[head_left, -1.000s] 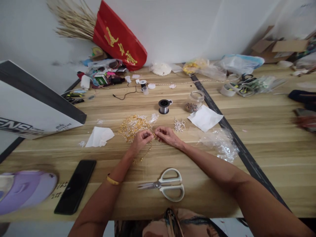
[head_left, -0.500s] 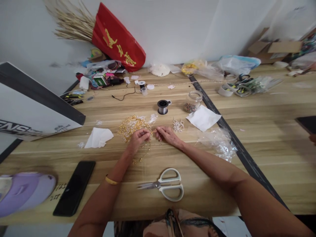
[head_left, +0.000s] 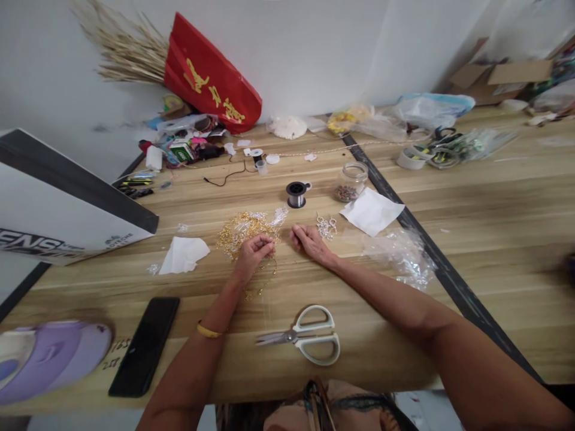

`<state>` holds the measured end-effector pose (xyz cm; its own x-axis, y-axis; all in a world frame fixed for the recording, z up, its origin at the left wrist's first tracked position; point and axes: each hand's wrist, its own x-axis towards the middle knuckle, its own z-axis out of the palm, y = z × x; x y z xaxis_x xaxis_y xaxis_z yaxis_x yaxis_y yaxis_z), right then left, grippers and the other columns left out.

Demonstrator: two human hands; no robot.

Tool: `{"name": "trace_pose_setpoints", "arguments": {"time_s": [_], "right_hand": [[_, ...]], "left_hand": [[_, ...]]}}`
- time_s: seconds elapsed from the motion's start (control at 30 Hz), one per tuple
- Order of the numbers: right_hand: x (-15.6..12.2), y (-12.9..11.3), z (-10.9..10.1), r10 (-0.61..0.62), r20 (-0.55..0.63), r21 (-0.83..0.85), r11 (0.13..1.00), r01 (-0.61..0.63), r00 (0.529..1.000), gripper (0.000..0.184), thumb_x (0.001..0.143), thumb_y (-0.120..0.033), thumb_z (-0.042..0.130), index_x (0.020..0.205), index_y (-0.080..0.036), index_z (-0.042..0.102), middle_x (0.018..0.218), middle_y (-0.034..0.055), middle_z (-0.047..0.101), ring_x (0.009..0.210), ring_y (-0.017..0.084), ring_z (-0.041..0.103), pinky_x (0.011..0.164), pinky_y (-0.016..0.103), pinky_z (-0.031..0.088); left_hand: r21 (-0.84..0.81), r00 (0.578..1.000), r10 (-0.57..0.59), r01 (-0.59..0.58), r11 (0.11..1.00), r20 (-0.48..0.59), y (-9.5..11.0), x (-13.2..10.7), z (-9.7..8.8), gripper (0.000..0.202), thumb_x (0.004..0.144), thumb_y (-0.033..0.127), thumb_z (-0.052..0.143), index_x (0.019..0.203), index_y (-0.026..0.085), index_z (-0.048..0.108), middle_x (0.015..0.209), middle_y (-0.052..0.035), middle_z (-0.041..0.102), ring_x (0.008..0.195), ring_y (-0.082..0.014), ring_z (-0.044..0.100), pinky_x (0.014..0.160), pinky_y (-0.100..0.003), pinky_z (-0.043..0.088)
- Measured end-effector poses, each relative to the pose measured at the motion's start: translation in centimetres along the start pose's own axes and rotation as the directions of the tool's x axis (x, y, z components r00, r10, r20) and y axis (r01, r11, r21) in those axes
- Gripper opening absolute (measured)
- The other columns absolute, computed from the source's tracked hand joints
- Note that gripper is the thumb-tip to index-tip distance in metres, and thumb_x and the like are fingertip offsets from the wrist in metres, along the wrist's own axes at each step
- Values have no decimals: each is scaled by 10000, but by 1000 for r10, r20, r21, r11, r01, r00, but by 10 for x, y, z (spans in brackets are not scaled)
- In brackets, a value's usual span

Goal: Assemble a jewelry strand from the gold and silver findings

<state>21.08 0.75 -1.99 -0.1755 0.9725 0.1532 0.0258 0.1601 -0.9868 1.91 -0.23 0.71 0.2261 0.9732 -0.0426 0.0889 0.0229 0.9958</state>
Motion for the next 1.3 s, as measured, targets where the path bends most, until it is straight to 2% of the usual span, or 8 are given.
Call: {"name": "trace_pose_setpoints", "arguments": {"time_s": [0.27, 0.4, 0.73, 0.93, 1.07, 1.17, 1.23, 1.3], "right_hand": [[0, -1, 1, 2, 25, 30, 1000, -3, 1000, 518, 871, -634, 408, 731, -165, 579, 542, -28, 479, 449, 86, 429, 440, 218, 339], [0, -3, 0, 21, 4, 51, 998, -21, 1000, 526, 855, -651, 420, 720, -168, 579, 552, -25, 475, 464, 89, 441, 444, 219, 350], [7, 3, -5, 88, -120, 198, 978, -63, 989, 496, 817, -646, 493, 719, -166, 572, 546, -30, 479, 456, 85, 445, 443, 215, 384], [10, -3, -4, 131, -97, 274, 957, -100, 987, 471, 779, -628, 563, 698, -164, 552, 546, -38, 462, 456, 76, 415, 415, 202, 365], [12, -6, -4, 208, -73, 313, 933, -175, 976, 450, 770, -596, 600, 680, -158, 551, 533, -38, 464, 450, 72, 415, 403, 193, 363], [8, -14, -9, 316, 20, 284, 908, -309, 948, 460, 786, -608, 570, 712, -154, 562, 555, -12, 529, 459, 84, 469, 419, 201, 395], [-4, -27, -13, 375, 206, 94, 912, -399, 904, 452, 782, -594, 586, 761, -142, 583, 612, 22, 598, 500, 105, 534, 453, 219, 433], [-24, -46, -16, 360, 429, -177, 933, -313, 829, 369, 801, -504, 618, 843, -138, 614, 687, 32, 640, 557, 111, 567, 499, 220, 445]], "left_hand": [[83, 1000, -24, 25, 996, -18, -4, 3, 0, 313, 626, 329, 744, 863, 135, 678, 696, -29, 684, 650, -143, 610, 658, -270, 468], [114, 999, -8, 11, 993, -32, -7, 4, -1, 269, 624, 335, 744, 805, 145, 688, 697, -22, 678, 639, -138, 595, 638, -262, 459], [-46, 999, -15, 13, 999, -38, 0, 2, -5, 213, 643, 338, 726, 721, 154, 650, 621, 7, 620, 585, -106, 538, 601, -237, 438], [-123, 997, 23, -32, 992, -76, -3, 4, -11, 191, 633, 311, 723, 714, 158, 642, 586, 24, 580, 563, -96, 507, 586, -232, 419], [-167, 995, 18, -34, 985, -97, 1, 3, -13, 188, 624, 303, 722, 699, 154, 636, 566, 26, 573, 544, -90, 499, 573, -227, 405], [-196, 996, 18, -35, 980, -88, 1, 2, -15, 183, 638, 305, 720, 686, 149, 637, 562, 23, 568, 539, -86, 496, 562, -221, 399], [-210, 997, 26, -42, 977, -76, -1, 3, -16, 179, 656, 306, 715, 691, 146, 643, 571, 22, 569, 546, -82, 497, 560, -214, 394], [-218, 997, 36, -51, 975, -74, -4, 3, -17, 178, 673, 311, 711, 699, 146, 650, 583, 21, 573, 555, -80, 500, 562, -211, 394]]}}
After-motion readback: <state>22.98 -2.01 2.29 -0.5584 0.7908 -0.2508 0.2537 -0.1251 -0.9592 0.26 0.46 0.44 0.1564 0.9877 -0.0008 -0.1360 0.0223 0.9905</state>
